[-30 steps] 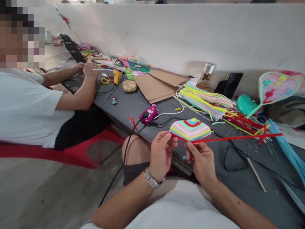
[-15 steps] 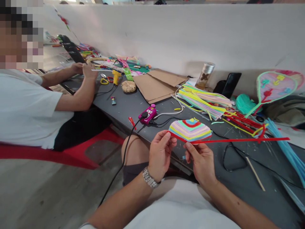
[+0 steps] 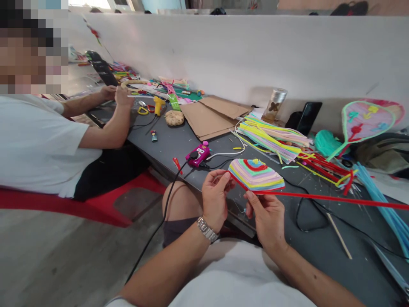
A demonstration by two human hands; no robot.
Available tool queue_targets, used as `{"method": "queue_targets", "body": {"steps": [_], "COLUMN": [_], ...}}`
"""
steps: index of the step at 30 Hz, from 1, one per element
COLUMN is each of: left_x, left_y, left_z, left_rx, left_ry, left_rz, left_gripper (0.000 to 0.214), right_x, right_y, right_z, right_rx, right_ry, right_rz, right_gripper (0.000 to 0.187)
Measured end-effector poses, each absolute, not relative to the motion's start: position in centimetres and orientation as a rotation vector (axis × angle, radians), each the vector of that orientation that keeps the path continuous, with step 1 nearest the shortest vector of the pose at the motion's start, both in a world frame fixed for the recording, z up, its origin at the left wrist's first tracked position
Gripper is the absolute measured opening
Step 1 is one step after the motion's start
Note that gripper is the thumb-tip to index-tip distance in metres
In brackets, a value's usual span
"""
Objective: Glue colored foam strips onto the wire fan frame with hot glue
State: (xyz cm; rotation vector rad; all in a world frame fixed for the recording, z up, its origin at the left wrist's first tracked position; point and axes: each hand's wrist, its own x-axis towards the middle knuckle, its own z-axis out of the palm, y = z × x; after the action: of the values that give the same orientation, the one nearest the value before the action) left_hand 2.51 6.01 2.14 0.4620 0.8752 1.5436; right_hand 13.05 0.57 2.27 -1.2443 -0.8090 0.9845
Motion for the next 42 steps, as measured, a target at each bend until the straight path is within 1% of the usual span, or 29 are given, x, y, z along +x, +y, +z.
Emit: {"method": "queue_targets", "body": {"steps": [13,25,32,38,42], "left_x": [2.4,1.1,0.4,0.8,1.4], "left_y": [5.5,5.2,5.0,4.7,4.3], "left_z": [2.6,3.4,3.9,3.8,3.5], "left_rx": [0.72,0.839,0.869,0.712,0.738], "left_ry": [1.016,1.044,1.007,0.876,0.877], "left_rz": [1.608,1.549,1.449,1.391,1.402], "left_gripper": [0.028,0.023,0.025,0.031,0.029], "right_x": [13.5,13.6,13.8,14.0,14.0], "right_y": [0.4,0.6,0.9,1.2,1.1], "right_z": [2.8,2.9,2.9,2.9,2.8], "right_rx": [-1.21,-1.201,-1.231,-1.232,-1.212], "right_ry": [-0.796,-0.795,-0.795,-0.798,-0.773], "right_rz": [0.946,0.947,0.981,1.071,1.137], "right_gripper": [0.036,0.033,0.034,0.034,0.035]}}
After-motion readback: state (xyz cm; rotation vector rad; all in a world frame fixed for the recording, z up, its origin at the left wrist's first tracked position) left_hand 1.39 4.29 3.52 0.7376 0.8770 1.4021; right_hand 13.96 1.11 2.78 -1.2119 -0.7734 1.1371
